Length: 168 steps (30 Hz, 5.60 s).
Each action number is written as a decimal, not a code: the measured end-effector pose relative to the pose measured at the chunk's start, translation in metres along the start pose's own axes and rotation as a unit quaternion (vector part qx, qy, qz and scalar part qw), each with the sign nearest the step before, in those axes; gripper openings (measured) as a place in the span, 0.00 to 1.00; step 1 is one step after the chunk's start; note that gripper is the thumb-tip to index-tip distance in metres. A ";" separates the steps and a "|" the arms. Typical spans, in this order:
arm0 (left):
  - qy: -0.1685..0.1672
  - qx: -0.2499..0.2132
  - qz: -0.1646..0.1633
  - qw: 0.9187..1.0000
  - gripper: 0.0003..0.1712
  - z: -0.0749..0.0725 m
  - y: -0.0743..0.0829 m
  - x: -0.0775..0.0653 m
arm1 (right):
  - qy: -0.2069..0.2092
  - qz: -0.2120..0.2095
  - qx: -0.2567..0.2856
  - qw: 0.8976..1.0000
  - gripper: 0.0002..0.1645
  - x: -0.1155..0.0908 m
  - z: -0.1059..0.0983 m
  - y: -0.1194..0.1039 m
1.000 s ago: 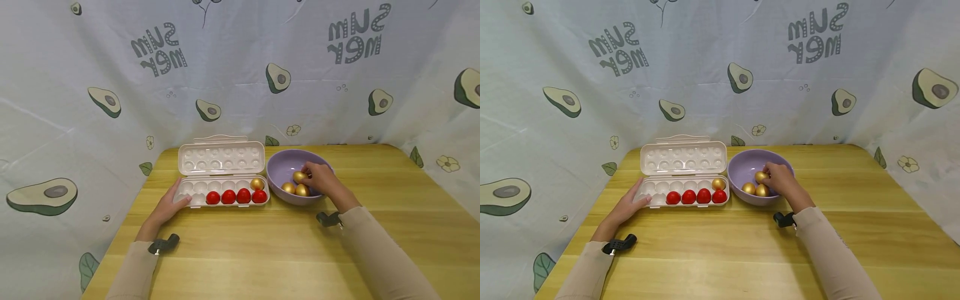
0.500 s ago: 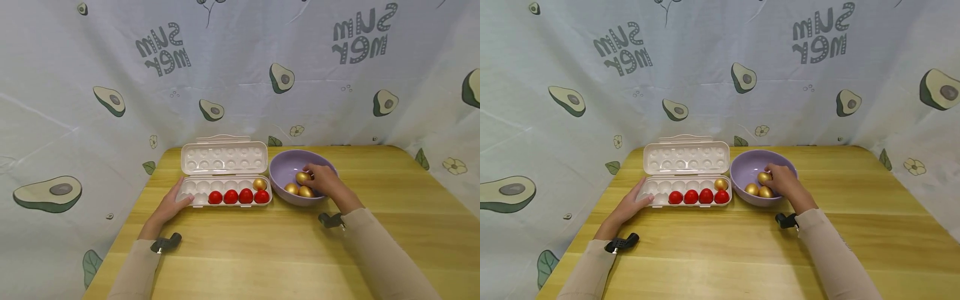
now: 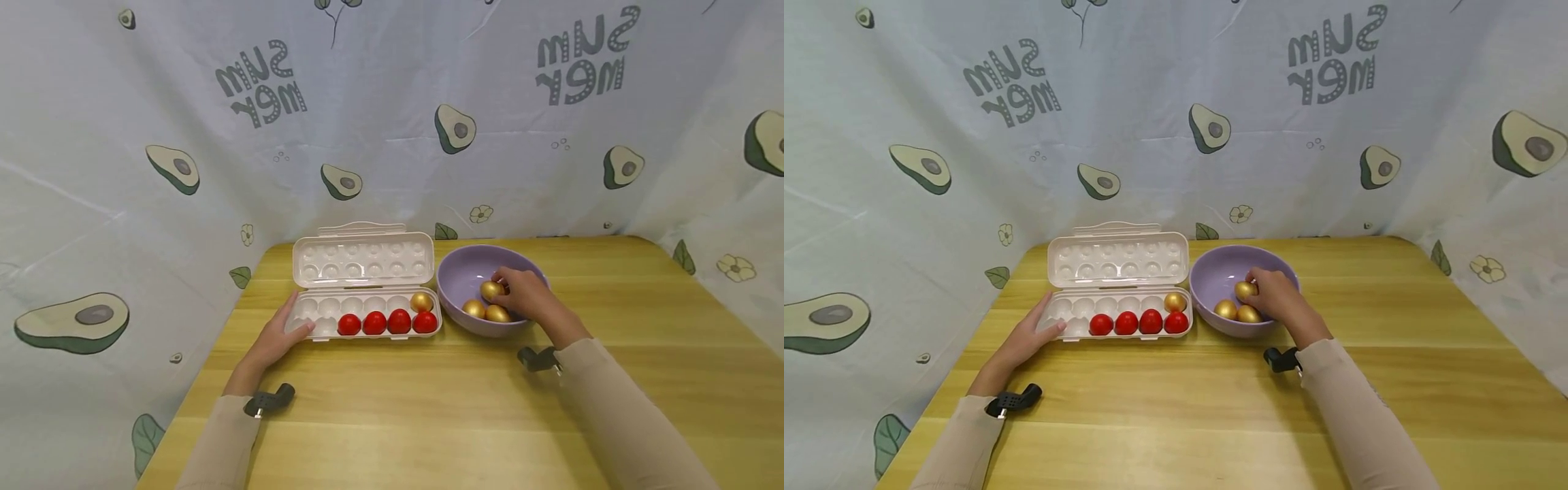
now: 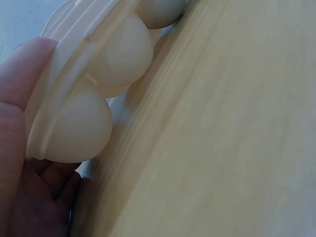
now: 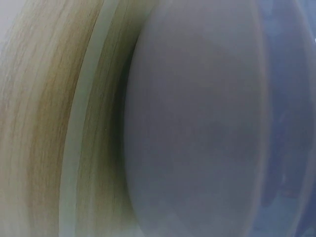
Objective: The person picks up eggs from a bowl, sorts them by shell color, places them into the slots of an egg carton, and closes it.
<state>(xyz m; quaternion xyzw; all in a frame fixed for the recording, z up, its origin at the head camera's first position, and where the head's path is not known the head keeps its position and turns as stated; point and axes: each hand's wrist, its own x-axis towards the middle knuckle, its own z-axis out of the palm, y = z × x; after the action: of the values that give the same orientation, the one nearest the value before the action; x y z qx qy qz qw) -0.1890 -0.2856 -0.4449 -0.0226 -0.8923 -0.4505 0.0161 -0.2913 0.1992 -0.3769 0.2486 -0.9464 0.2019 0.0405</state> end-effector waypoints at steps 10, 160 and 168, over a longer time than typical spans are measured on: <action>0.002 -0.008 0.002 1.000 0.51 0.001 -0.001 0.002 | 0.009 -0.003 0.007 1.000 0.17 0.000 0.001 0.002; -0.008 -0.003 -0.007 1.000 0.51 -0.001 -0.001 0.005 | 0.090 -0.055 0.265 0.959 0.27 0.047 0.094 -0.125; -0.010 0.006 -0.014 1.000 0.52 -0.002 -0.001 0.004 | 0.091 -0.047 0.260 0.960 0.26 0.047 0.100 -0.124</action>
<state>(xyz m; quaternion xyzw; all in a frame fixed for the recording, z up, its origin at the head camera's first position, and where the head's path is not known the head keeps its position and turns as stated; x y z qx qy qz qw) -0.1932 -0.2873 -0.4441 -0.0143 -0.8952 -0.4454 0.0008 -0.2699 0.0386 -0.4152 0.2754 -0.8406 0.4611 0.0703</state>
